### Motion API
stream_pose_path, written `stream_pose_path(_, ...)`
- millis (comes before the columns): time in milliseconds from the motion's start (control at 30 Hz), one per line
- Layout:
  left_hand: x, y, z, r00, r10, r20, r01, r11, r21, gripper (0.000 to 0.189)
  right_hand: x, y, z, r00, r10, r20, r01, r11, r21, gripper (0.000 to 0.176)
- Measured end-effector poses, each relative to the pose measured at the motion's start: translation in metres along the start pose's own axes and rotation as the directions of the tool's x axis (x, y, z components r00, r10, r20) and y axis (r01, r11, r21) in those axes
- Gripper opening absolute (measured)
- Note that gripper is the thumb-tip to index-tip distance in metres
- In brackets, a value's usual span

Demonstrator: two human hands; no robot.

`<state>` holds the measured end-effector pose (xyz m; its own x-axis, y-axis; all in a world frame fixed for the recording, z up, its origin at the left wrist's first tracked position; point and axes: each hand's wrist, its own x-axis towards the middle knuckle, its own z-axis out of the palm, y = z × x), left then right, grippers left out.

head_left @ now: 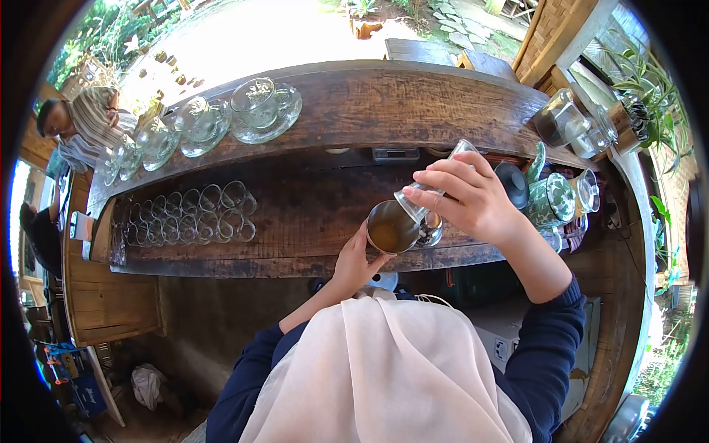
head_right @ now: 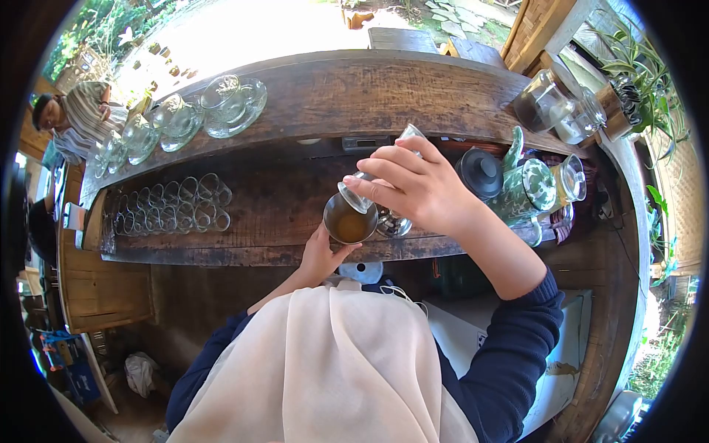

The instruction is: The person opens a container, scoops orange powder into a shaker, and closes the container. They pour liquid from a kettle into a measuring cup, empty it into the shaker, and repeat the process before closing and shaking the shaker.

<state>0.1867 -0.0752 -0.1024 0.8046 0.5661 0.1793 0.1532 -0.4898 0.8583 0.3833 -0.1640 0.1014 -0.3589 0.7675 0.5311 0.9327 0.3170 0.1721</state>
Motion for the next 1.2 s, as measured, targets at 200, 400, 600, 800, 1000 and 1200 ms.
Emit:
stream_pose_path(200, -0.001, 0.000, 0.001, 0.999, 0.031, -0.020, -0.030, 0.999, 0.021, 0.084, -0.007, -0.003, 0.014, 0.994, -0.077, 0.073, 0.075, 0.997, 0.027, 0.036)
stream_pose_path(400, -0.002, -0.001, 0.001, 0.997, 0.064, -0.038, -0.062, 0.997, 0.050, 0.084, 0.009, -0.004, -0.009, 0.998, -0.062, 0.020, 0.062, 0.998, -0.015, 0.035)
stream_pose_path(600, -0.002, 0.002, 0.000, 0.999, 0.042, -0.028, -0.041, 0.999, 0.033, 0.083, 0.000, -0.005, 0.004, 0.992, -0.082, 0.100, 0.083, 0.997, -0.001, 0.037)
stream_pose_path(800, -0.003, -0.003, 0.003, 0.998, 0.057, -0.038, -0.055, 0.997, 0.050, 0.082, -0.008, -0.013, 0.018, 0.989, -0.111, 0.095, 0.114, 0.993, -0.026, 0.041)
stream_pose_path(1000, -0.003, -0.006, 0.004, 0.999, 0.041, -0.031, -0.040, 0.998, 0.045, 0.082, 0.001, -0.015, 0.007, 0.998, 0.017, 0.057, -0.018, 1.000, 0.012, 0.049)
stream_pose_path(1200, -0.001, 0.001, 0.000, 0.999, 0.036, -0.030, -0.035, 0.999, 0.037, 0.081, -0.009, -0.017, 0.009, 0.994, 0.033, 0.105, -0.032, 0.999, -0.008, 0.039)
